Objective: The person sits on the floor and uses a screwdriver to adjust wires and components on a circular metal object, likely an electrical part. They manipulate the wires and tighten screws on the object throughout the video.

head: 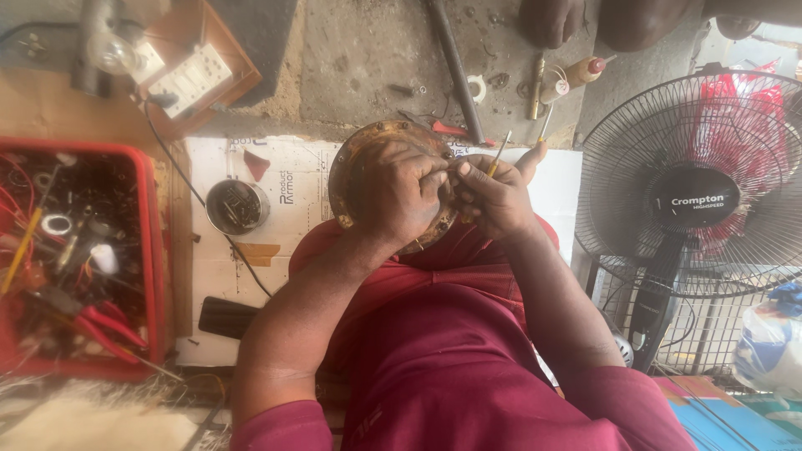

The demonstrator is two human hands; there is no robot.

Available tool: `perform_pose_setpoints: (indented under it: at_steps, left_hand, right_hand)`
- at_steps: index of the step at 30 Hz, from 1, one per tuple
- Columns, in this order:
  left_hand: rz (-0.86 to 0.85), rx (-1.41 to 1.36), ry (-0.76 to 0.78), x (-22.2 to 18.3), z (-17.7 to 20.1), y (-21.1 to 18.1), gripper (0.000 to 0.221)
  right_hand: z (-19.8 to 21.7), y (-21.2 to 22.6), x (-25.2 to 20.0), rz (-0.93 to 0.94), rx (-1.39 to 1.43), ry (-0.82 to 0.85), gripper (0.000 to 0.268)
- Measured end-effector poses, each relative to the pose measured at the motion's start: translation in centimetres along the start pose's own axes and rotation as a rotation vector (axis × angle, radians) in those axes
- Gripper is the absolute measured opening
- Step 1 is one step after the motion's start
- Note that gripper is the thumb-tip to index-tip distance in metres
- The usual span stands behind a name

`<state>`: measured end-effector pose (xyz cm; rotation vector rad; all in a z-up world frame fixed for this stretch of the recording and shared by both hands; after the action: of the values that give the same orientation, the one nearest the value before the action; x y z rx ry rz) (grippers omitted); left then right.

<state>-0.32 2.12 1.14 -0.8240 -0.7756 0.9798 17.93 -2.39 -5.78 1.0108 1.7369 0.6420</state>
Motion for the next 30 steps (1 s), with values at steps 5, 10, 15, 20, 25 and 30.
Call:
perform_pose_setpoints:
  at_steps: [5, 10, 15, 20, 25, 30]
  left_hand:
    - [-0.019, -0.019, -0.01, -0.1, -0.2, 0.2, 0.007]
    - [-0.033, -0.002, 0.0, 0.0, -0.7, 0.9, 0.007]
    - [-0.073, -0.026, 0.032, -0.1, -1.0, 1.3, 0.006]
    - [-0.119, 0.031, 0.071, 0.2, -0.5, 0.7, 0.008]
    - [-0.097, 0.135, 0.149, 0.1, -0.4, 0.5, 0.01]
    - [-0.127, 0.177, 0.244, 0.4, -0.1, 0.4, 0.013]
  right_hand:
    - [-0.5, 0.6, -0.6, -0.003, 0.03, -0.004, 0.026]
    - [-0.7, 0.5, -0.4, 0.018, -0.001, -0.008, 0.022]
    - [0.2, 0.2, -0.4, -0.025, -0.134, -0.089, 0.022]
    - [0.9, 0.4, 0.1, -0.01, -0.358, -0.098, 0.022]
    - [1.4, 0.8, 0.2, 0.203, -0.667, 0.024, 0.02]
    - [0.7, 1.2, -0.2, 0.306, -0.917, -0.02, 0.016]
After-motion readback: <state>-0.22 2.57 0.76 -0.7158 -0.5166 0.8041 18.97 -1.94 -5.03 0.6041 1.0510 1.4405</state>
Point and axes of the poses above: each hand's wrist, its own x-axis towards the middle knuckle, its own z-axis out of the back of the hand, y = z × x, the point moved 2 cm from there along x, towards the middle knuckle, and after that the axes turned 10 degrees about -x, right-handed, at the moved point
